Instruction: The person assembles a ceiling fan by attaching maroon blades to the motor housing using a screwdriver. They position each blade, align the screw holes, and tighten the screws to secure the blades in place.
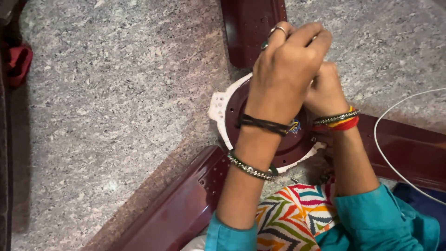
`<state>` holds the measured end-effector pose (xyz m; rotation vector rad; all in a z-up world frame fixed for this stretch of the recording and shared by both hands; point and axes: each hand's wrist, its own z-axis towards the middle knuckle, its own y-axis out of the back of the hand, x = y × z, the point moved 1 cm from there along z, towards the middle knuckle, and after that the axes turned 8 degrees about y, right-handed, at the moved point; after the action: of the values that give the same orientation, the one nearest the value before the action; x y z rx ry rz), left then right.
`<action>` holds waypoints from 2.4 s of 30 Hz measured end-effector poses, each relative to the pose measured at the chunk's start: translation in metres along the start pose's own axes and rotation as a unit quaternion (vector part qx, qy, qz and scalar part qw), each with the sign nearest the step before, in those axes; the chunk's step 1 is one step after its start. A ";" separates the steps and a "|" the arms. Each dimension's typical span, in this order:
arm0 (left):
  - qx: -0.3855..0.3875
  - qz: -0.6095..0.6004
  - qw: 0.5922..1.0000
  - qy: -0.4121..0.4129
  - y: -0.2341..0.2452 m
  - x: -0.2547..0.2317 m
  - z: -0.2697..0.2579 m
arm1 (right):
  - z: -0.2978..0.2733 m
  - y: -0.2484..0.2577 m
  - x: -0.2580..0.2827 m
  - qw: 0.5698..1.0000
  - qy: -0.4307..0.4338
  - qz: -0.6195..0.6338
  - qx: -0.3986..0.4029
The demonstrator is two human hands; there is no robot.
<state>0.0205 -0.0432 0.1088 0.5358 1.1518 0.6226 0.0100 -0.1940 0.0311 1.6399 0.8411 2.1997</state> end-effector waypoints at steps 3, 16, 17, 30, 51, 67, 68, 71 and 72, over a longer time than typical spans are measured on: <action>0.024 -0.064 0.998 -0.009 0.005 0.009 0.000 | -0.001 0.001 -0.001 0.997 0.021 0.069 -0.001; -0.065 -0.085 0.987 0.116 0.018 -0.006 -0.008 | 0.009 -0.002 0.020 0.996 0.067 -0.022 -0.056; -0.072 -0.098 0.986 0.111 0.016 -0.005 -0.011 | 0.008 -0.002 0.022 0.996 0.065 0.003 -0.055; 0.024 -0.069 0.995 0.074 -0.001 0.006 -0.018 | 0.014 0.017 0.035 0.993 0.059 0.089 -0.043; 0.182 0.120 0.962 0.167 0.026 0.044 -0.168 | 0.021 0.037 0.097 0.971 0.183 -0.150 -0.024; 0.214 0.098 0.957 0.172 0.025 0.061 -0.146 | 0.023 0.036 0.111 0.974 0.124 -0.185 -0.051; 0.208 0.095 0.959 0.169 0.025 0.062 -0.146 | 0.023 0.036 0.112 0.970 0.127 -0.199 -0.050; 0.207 0.094 0.959 0.170 0.025 0.062 -0.147 | 0.023 0.035 0.114 0.955 0.150 -0.252 -0.048; 0.209 0.094 0.958 0.171 0.025 0.063 -0.147 | 0.023 0.035 0.114 0.951 0.155 -0.263 -0.049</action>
<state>-0.1049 0.0284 0.0371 0.9333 1.5885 0.6531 -0.0007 -0.1540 0.1452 0.8920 1.0782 2.0817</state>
